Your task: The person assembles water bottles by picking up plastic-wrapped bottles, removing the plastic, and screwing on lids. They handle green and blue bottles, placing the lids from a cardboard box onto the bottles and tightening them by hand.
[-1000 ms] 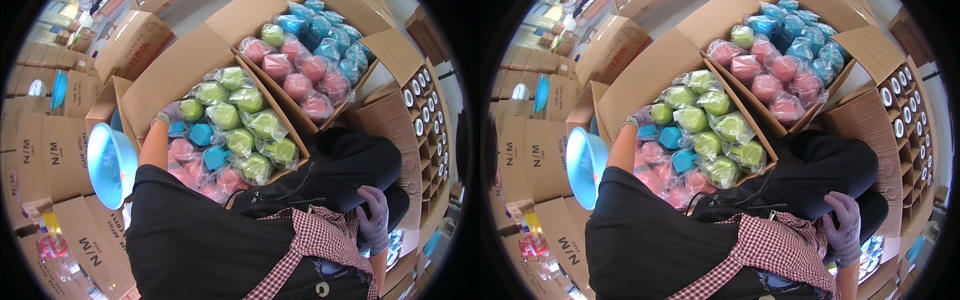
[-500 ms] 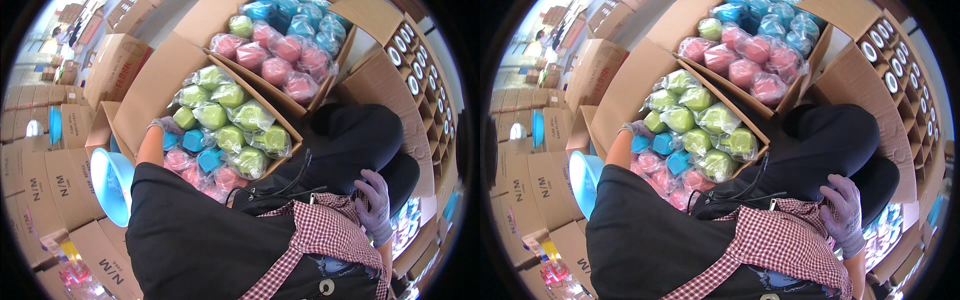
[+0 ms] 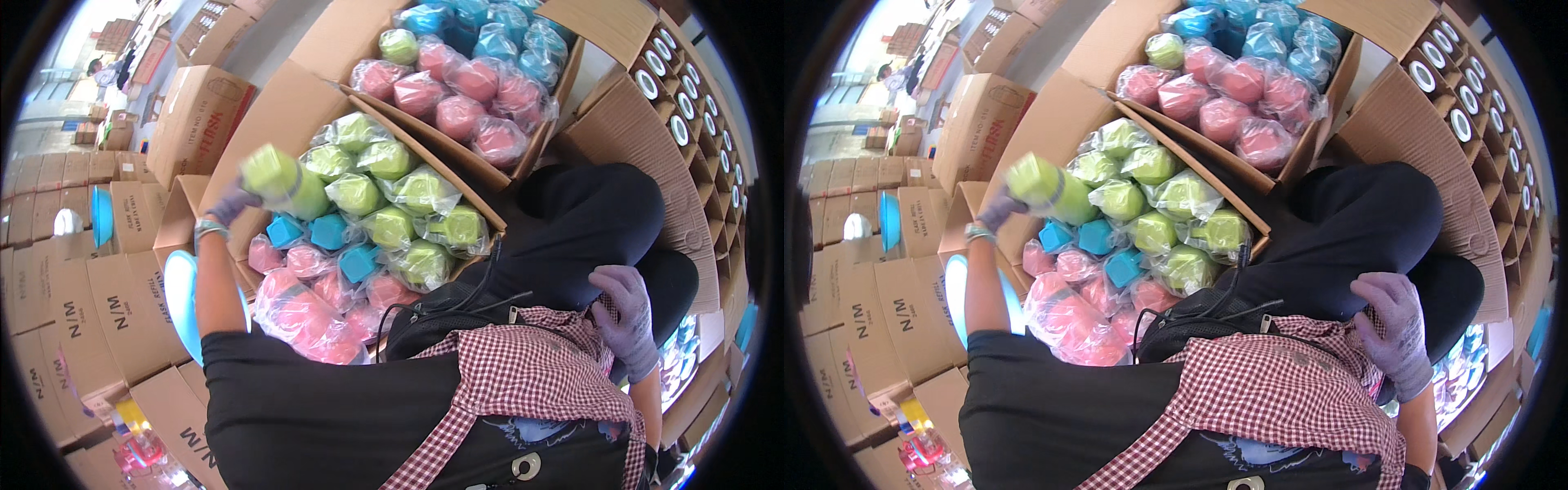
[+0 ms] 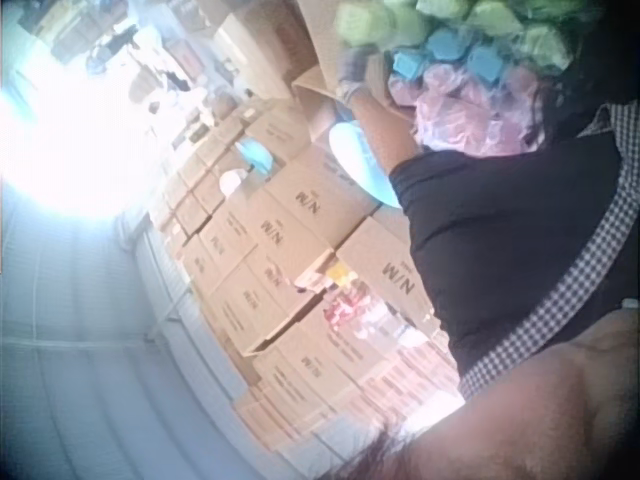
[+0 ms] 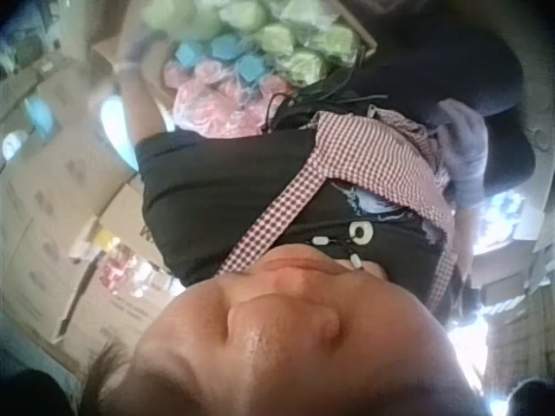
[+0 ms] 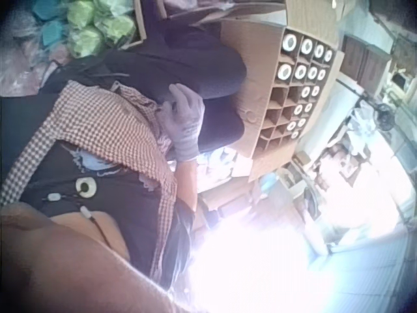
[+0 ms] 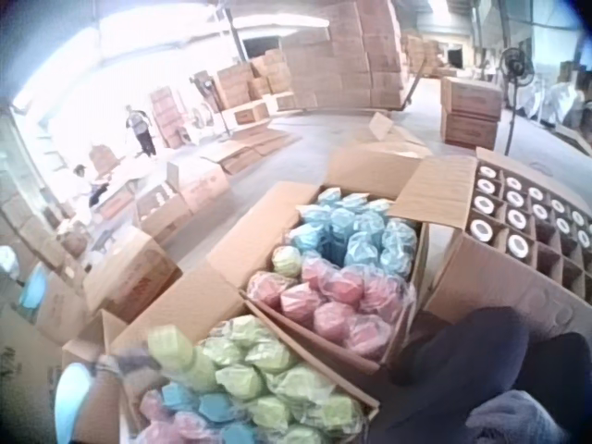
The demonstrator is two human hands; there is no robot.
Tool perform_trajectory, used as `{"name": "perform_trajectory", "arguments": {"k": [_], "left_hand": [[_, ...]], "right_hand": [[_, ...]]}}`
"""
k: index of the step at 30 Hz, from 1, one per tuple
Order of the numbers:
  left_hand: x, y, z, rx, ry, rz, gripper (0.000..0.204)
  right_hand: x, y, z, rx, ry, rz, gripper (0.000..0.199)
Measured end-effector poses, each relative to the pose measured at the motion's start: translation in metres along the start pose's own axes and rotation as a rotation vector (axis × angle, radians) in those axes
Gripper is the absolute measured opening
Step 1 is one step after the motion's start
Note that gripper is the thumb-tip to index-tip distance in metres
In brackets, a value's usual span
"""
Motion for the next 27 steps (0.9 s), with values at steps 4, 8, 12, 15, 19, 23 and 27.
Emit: {"name": "perform_trajectory", "arguments": {"k": [4, 8, 12, 15, 19, 23, 27], "left_hand": [[0.146, 0.019, -0.195, 0.022, -0.251, -0.206, 0.046], [0.224, -0.063, -0.300, -0.136, -0.668, -0.275, 0.043], [0.255, -0.231, -0.385, -0.456, -1.292, -0.263, 0.040], [0.274, -0.355, -0.418, -0.551, -1.768, -0.208, 0.037], [0.282, -0.444, -0.451, -0.595, -1.834, 0.540, 0.031], [0.264, -0.513, -0.478, 0.696, -1.216, 0.849, 0.078], [0.206, -0.595, -0.463, 0.107, -1.453, 0.569, 0.106]], "right_hand": [[-0.022, 0.017, 0.014, -0.113, 0.030, -0.029, 0.040], [-0.029, 0.022, 0.032, -0.439, 0.099, -0.039, 0.039], [-0.027, 0.014, 0.044, -1.572, 0.119, 0.076, 0.109], [-0.018, 0.045, 0.002, -1.888, 0.390, -0.191, 0.102], [0.063, 0.096, -0.073, -1.512, 0.070, -0.666, 0.090], [0.099, 0.085, -0.086, -1.233, 0.034, -0.802, 0.112], [0.110, 0.009, -0.081, -0.454, -0.349, -0.939, 0.104]]}}
Point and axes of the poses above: each hand's wrist, its own x-axis away from the middle knuckle, its own y-axis out of the back of the hand, z = x × y, the point moved 7 cm from there along -x, towards the middle knuckle, and after that the axes turned 1 degree about z, right-handed, at the moved point
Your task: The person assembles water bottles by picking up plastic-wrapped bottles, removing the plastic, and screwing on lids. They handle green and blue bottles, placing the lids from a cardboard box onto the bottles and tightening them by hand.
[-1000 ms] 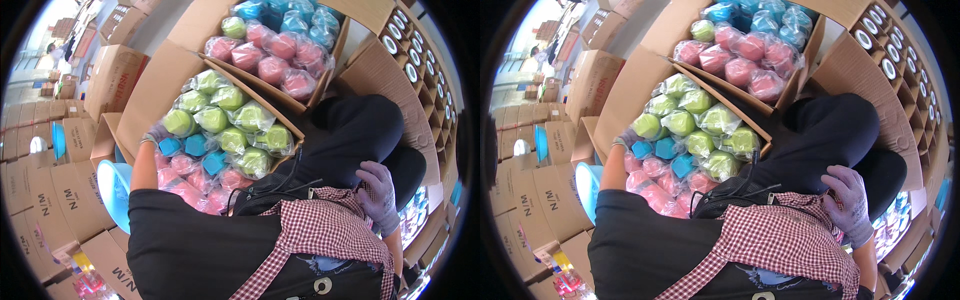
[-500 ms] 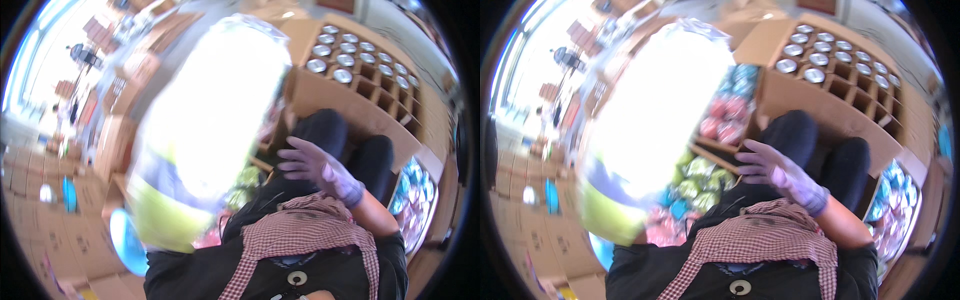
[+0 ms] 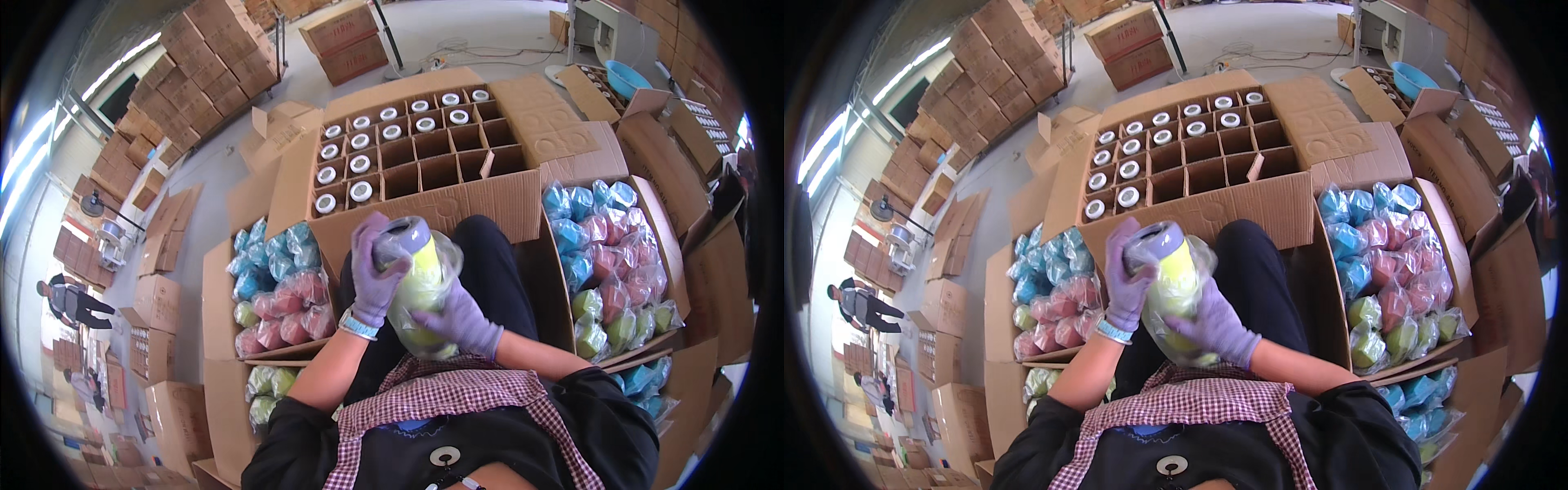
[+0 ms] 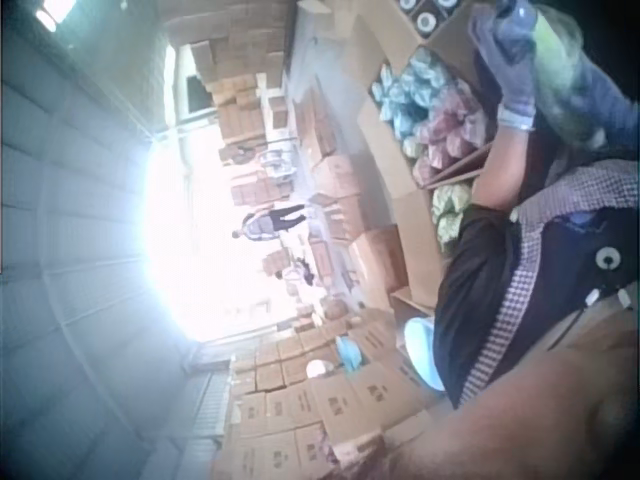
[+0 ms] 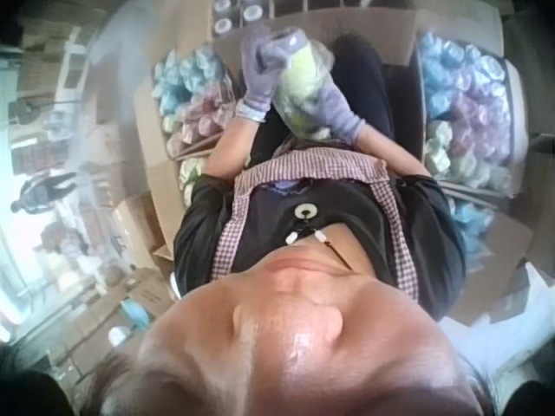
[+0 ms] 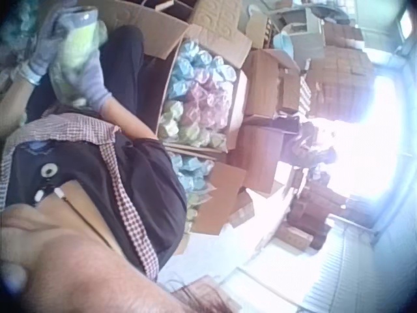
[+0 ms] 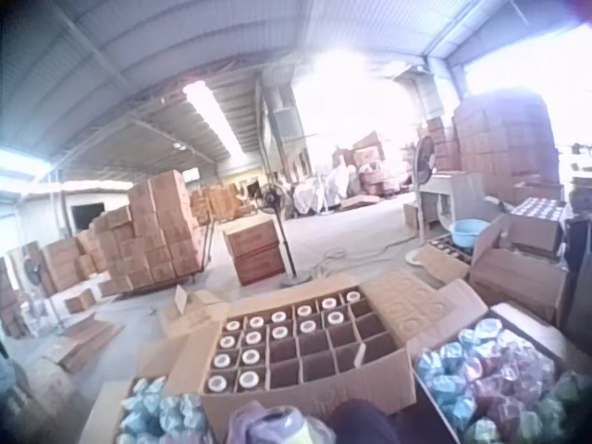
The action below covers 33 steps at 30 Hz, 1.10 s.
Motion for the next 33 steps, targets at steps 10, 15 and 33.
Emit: {"name": "perform_trajectory", "arguments": {"k": [10, 15, 33], "left_hand": [[0.081, -0.019, -0.010, -0.185, 0.482, 0.252, 0.132], [0.074, 0.034, -0.012, 0.078, 0.425, 0.824, 0.085], [-0.059, 0.007, -0.075, 0.449, -0.134, 0.236, 0.058]], "right_hand": [[-0.080, 0.101, 0.119, 0.441, 0.329, -0.129, 0.055], [-0.114, 0.034, 0.085, 0.244, 0.335, 0.161, 0.046], [-0.185, 0.065, -0.014, -0.473, -0.179, -0.068, 0.030]]}}
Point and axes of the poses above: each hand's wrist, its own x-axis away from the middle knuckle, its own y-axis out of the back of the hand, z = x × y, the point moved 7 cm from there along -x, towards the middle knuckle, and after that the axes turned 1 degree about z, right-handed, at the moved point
